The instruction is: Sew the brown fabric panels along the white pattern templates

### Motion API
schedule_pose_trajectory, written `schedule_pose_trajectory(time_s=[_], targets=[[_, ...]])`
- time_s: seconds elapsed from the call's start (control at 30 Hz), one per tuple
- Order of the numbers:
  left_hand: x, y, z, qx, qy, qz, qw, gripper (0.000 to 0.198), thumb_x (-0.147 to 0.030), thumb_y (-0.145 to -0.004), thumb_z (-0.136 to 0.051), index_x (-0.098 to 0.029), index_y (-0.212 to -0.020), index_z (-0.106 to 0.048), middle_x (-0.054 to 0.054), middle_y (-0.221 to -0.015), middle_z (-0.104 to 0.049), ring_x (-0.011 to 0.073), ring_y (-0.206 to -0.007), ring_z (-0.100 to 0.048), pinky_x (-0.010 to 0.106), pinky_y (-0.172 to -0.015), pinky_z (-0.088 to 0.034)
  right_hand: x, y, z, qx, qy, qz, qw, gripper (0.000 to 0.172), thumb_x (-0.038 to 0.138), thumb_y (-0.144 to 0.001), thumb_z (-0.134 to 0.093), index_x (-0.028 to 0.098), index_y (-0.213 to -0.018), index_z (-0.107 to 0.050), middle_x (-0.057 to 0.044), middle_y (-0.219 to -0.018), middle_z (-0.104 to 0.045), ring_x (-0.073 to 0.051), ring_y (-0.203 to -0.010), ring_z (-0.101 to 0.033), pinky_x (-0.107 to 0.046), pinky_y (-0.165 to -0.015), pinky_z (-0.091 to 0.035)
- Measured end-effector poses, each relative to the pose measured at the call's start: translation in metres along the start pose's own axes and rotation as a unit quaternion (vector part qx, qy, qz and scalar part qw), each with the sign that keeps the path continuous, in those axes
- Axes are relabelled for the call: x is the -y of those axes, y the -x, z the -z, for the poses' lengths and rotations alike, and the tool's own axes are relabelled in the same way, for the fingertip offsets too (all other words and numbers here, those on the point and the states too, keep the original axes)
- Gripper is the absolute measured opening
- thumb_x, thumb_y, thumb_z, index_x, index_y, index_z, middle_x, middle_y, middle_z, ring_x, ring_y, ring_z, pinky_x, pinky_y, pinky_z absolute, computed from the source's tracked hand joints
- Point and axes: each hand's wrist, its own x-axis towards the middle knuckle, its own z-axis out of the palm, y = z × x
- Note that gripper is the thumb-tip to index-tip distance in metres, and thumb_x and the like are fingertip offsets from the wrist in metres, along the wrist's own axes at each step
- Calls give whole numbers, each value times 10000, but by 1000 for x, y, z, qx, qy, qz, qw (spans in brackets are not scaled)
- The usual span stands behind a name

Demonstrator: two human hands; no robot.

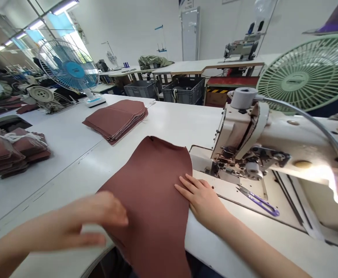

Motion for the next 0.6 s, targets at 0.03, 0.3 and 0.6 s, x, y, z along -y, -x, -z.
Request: schedule_pose_trajectory(time_s=[0.03,0.3,0.6], targets=[[17,-5,15,-41,8,27,999,384,-474,-980,-345,-290,-1185,-613,43,-1130,-660,179,-1029,-599,262,-914,-475,2,4,0,0,3,0,1000,637,31,-796,-372,249,-1386,-468,-35,-1448,-437,-302,-1329,-382,-481,-932,-420],[220,-39,70,-257,-219,374,864,577,-468,-878,-421,-108,-1326,-472,164,-1493,-314,349,-1382,-263,563,-1078,-265,7,21,8,15,-27,-16,999,658,73,-766,-403,287,-1384,-469,-20,-1416,-490,-332,-1309,-365,-510,-926,-418],[243,-36,52,-351,-193,356,844,376,-468,-884,-493,-184,-1092,-625,26,-1134,-655,283,-1114,-535,584,-1014,-301,-15,-16,9,-36,-58,-77,995,449,128,-810,-441,138,-1227,-607,-147,-1119,-628,-257,-940,-536,-419,-831,-474]])
